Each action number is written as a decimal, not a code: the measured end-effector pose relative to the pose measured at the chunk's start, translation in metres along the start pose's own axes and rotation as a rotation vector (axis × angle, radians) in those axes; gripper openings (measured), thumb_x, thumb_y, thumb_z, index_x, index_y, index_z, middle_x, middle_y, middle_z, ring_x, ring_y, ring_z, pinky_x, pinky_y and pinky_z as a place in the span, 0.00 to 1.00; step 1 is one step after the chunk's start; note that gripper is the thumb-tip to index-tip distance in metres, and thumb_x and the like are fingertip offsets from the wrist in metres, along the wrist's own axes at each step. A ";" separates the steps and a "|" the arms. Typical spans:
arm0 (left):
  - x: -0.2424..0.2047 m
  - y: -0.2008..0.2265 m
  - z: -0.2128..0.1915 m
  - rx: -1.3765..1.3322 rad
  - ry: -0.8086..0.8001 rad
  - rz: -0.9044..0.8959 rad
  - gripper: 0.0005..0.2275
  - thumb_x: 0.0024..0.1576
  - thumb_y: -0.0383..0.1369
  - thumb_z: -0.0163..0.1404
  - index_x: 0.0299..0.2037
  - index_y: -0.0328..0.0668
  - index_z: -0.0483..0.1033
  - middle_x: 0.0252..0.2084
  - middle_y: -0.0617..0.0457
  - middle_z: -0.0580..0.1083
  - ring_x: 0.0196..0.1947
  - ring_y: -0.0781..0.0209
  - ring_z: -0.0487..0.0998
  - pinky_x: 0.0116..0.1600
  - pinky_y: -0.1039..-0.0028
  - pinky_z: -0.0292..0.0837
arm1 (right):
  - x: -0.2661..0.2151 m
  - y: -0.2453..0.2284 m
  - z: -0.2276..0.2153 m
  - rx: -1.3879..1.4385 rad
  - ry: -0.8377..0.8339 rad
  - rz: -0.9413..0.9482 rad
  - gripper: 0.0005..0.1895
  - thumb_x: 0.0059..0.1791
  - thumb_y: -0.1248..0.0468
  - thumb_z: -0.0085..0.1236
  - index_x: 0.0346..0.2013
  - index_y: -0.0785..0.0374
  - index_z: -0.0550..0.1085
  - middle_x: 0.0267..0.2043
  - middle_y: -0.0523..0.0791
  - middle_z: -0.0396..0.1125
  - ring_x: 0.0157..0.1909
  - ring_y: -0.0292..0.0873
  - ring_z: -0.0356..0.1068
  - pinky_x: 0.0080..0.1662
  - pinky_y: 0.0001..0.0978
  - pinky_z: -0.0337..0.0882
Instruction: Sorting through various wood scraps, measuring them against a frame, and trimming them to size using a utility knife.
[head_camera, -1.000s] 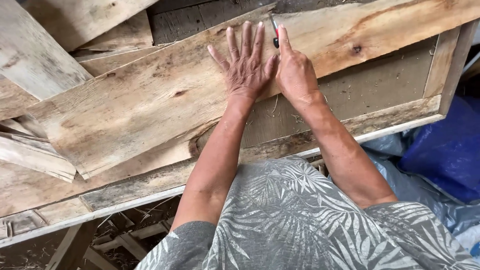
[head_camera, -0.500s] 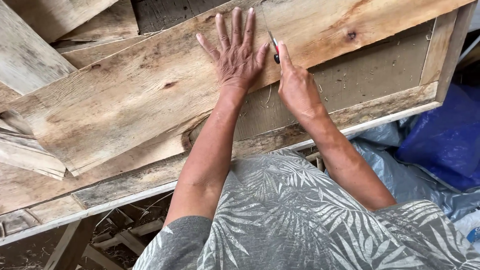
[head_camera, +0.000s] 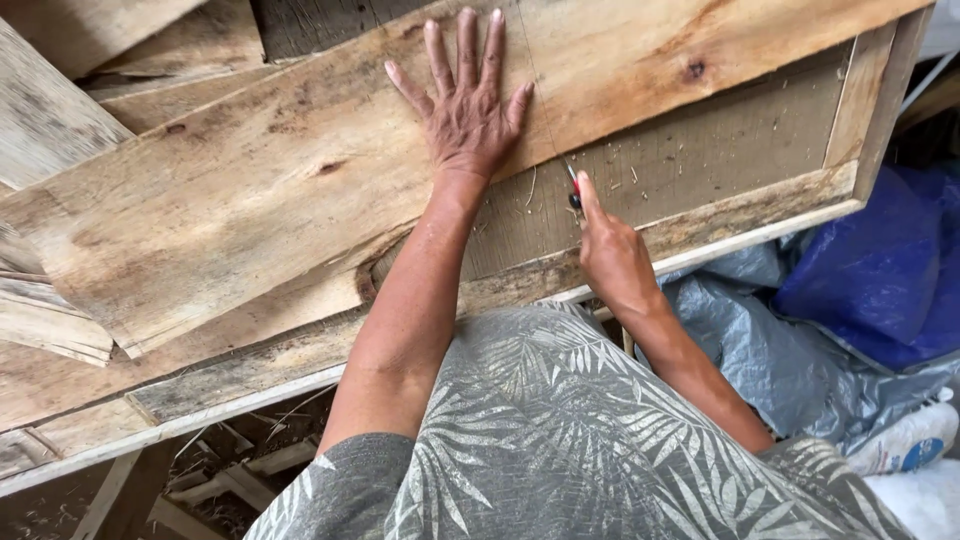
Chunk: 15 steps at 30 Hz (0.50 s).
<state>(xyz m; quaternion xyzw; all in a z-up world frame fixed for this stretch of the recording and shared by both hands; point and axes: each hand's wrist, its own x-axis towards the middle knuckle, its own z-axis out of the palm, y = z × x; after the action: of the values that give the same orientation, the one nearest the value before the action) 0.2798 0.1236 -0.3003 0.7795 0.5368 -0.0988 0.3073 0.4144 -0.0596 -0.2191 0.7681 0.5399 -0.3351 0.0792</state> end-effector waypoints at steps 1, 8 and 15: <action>0.003 -0.002 0.007 0.000 0.067 0.010 0.33 0.70 0.63 0.31 0.81 0.65 0.39 0.81 0.60 0.35 0.79 0.45 0.28 0.69 0.23 0.18 | -0.003 0.001 -0.004 0.004 -0.015 0.021 0.34 0.57 0.71 0.44 0.78 0.61 0.49 0.28 0.54 0.68 0.27 0.53 0.68 0.32 0.47 0.71; 0.004 -0.003 0.011 0.008 0.143 0.029 0.33 0.70 0.63 0.33 0.81 0.64 0.42 0.80 0.60 0.37 0.78 0.46 0.30 0.70 0.23 0.22 | 0.049 -0.001 -0.041 0.056 0.272 -0.221 0.29 0.61 0.67 0.44 0.77 0.61 0.52 0.34 0.56 0.72 0.27 0.52 0.69 0.34 0.47 0.73; 0.003 -0.004 0.009 0.019 0.006 0.038 0.35 0.69 0.63 0.22 0.82 0.61 0.32 0.80 0.58 0.26 0.78 0.44 0.22 0.70 0.23 0.16 | 0.150 -0.019 -0.048 0.071 0.312 -0.344 0.28 0.60 0.77 0.46 0.74 0.71 0.53 0.28 0.51 0.71 0.19 0.41 0.68 0.23 0.28 0.78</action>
<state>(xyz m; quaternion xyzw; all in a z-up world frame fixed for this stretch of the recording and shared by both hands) 0.2790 0.1211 -0.3105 0.7928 0.5218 -0.0960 0.3000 0.4474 0.0874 -0.2675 0.7096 0.6564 -0.2396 -0.0905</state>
